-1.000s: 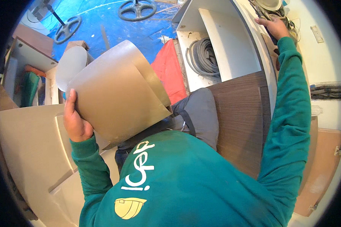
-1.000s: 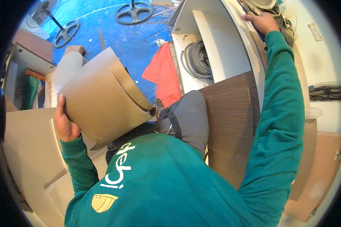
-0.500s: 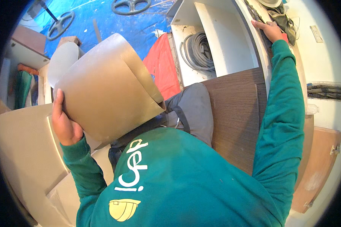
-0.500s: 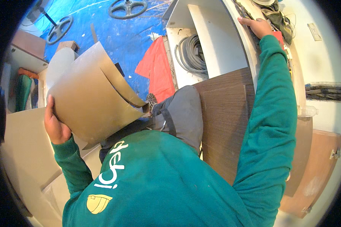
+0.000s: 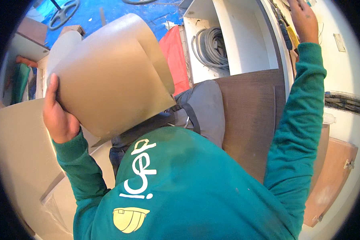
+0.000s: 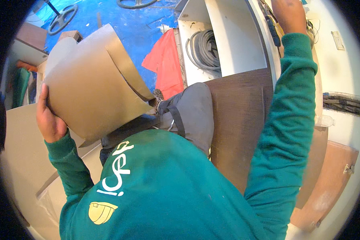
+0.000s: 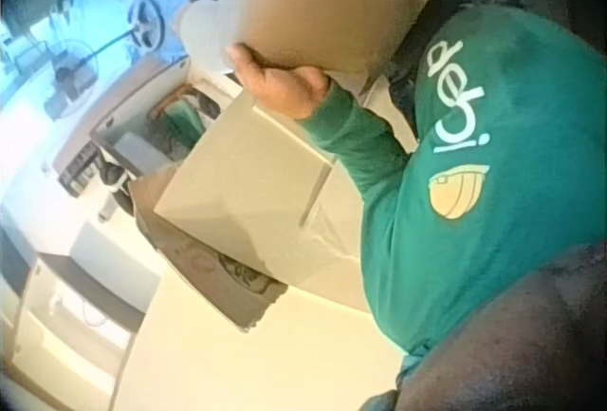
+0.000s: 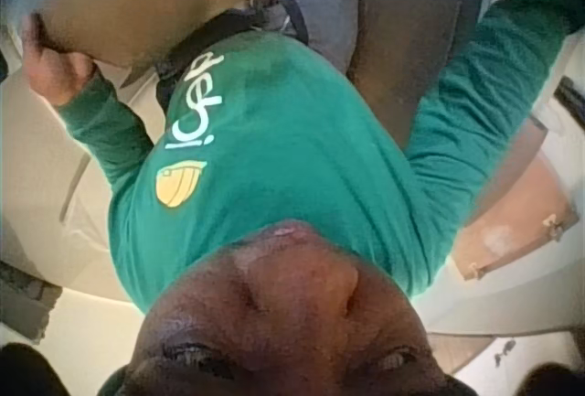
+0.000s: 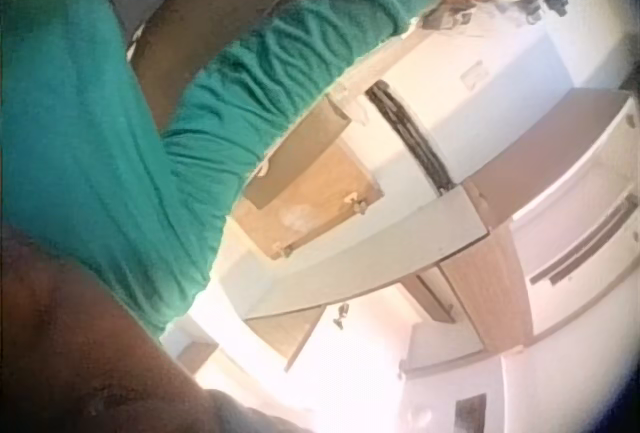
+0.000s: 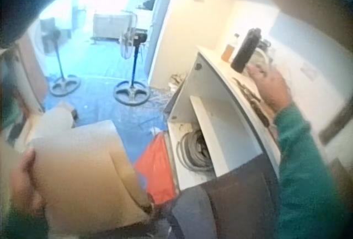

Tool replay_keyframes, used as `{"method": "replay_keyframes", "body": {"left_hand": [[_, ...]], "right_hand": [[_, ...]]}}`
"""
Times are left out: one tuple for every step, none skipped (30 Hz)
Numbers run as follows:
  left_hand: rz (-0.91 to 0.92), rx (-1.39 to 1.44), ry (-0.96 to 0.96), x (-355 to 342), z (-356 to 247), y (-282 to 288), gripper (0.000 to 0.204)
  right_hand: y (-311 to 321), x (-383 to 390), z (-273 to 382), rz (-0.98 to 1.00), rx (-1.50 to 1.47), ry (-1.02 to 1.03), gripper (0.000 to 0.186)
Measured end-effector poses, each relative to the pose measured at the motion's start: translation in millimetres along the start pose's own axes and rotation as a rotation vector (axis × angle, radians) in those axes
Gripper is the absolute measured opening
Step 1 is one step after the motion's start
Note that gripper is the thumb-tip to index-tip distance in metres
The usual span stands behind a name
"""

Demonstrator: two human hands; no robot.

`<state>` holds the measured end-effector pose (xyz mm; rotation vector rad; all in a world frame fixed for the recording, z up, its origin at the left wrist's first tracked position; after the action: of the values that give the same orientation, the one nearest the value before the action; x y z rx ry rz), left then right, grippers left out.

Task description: The person sits on the floor and uses tin snips to cut a large sheet of wood-grain laminate flooring. They repeatedly reposition the sheet and make multiple cuts along its edges, separating off pieces.

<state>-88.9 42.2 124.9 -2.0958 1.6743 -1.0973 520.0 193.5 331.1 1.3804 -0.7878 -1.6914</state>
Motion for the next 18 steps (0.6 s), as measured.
{"method": "replay_keyframes", "body": {"left_hand": [[0.014, -0.027, -0.025, -3, -6, -3, 0.035], [0.022, -0.051, -0.058, -4, -14, -5, 0.035], [0.036, -0.054, -0.085, -7, -20, -5, 0.035], [0.089, -0.049, -0.09, -17, -25, -8, 0.035], [0.058, -0.055, -0.153, -11, -33, -2, 0.035], [0.026, -0.064, -0.175, -23, -36, -7, 0.034], [-0.041, -0.083, -0.224, -24, -45, -12, 0.034], [-0.011, -0.073, -0.188, -32, -49, -18, 0.034], [-0.008, -0.071, -0.171, -36, -52, -20, 0.033], [-0.097, -0.062, -0.228, -37, -51, -31, 0.034], [-0.077, -0.059, -0.238, -44, -53, -33, 0.034], [-0.058, -0.053, -0.248, -49, -56, -31, 0.035], [-0.039, -0.048, -0.258, -55, -57, -28, 0.035], [-0.003, -0.038, -0.252, -60, -57, -23, 0.035], [0.033, -0.027, -0.244, -65, -58, -17, 0.035], [0.069, -0.017, -0.236, -69, -57, -14, 0.035], [0.022, 0.022, -0.231, -67, -52, -20, 0.035], [-0.026, 0.06, -0.218, -62, -43, -36, 0.035]], "right_hand": [[18, 1, 40, 0.168, -0.407, -0.229, 0.057], [-5, 34, 102, 0.265, -0.17, 0.061, 0.032], [-25, 72, 163, 0.277, 0.082, 0.348, 0.018], [-40, 74, 122, 0.635, -0.341, 0.088, 0.057], [-66, 103, 170, 0.715, -0.559, 0.151, 0.039], [-86, 129, 167, 0.773, -0.697, 0.037, 0.036], [-102, 148, 175, 0.78, -0.785, 0.077, 0.041], [-124, 172, 163, 0.71, -0.822, 0.247, 0.053], [-140, 193, 166, 0.751, -0.933, 0.166, 0.061], [-148, 207, 172, 0.759, -0.956, 0.181, 0.059], [-159, 218, 171, 0.839, -1.018, 0.109, 0.057], [-168, 229, 170, 0.922, -1.078, 0.037, 0.055], [-175, 238, 170, 0.942, -1.174, 0.002, 0.048], [-182, 246, 170, 0.965, -1.266, -0.035, 0.042], [-181, 251, 170, 0.993, -1.309, -0.063, 0.041], [-178, 257, 170, 1.02, -1.351, -0.093, 0.039], [-174, 261, 170, 1.056, -1.384, -0.119, 0.038], [-171, 268, 164, 1.02, -1.295, -0.085, 0.041]]}}
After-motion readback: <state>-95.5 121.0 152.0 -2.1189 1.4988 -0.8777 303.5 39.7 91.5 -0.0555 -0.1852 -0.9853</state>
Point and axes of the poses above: each hand's wrist, its own x-axis away from the middle knuckle, its own y-axis out of the back of the hand, z = x × y, the point moved 2 cm from there along -x, towards the middle knuckle, and after that the axes turned 11 degrees about y, right-handed, at the moved point
